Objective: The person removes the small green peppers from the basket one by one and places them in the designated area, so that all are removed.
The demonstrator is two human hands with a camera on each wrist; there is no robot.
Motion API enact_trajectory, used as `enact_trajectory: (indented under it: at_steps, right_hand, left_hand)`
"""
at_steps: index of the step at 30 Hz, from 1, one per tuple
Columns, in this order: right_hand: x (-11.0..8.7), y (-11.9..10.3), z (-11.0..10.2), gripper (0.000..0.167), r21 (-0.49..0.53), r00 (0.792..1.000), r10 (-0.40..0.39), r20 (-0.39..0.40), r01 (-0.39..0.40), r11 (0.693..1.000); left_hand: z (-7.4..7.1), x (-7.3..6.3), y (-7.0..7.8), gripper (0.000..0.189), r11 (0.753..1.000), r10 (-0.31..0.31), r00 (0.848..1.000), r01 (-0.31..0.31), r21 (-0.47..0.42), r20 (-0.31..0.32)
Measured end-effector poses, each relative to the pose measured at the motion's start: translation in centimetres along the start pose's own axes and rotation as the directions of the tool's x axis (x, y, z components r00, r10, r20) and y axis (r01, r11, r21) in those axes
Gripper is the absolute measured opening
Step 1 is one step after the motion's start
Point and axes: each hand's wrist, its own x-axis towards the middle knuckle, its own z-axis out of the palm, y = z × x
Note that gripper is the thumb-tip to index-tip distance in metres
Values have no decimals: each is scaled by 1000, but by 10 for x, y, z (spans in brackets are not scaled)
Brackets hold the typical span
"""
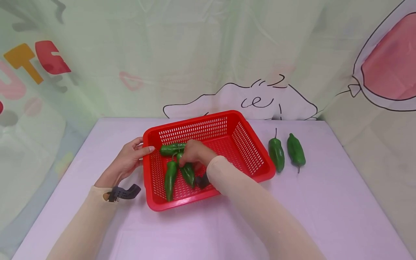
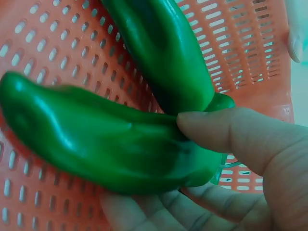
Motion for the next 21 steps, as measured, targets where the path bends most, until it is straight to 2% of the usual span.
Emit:
enact_trajectory:
  at_steps: [4,15,21]
  right_hand:
    - [-3,0,-1,22,9,1000,-3,-16,3,1000]
    - [-16,6,-15,38,74,996,-55,-65,60,995]
    - [-23,12,-25,38,111,994,-74,-84,84,990]
  left_hand:
    - [1,0,0,58,1000,2,1000,-2,0,3]
    - [1,0,0,57,1000,7,1000,-7,9,3]
    - [0,-1,-2,59,1000,5,1000,-5,21,-3]
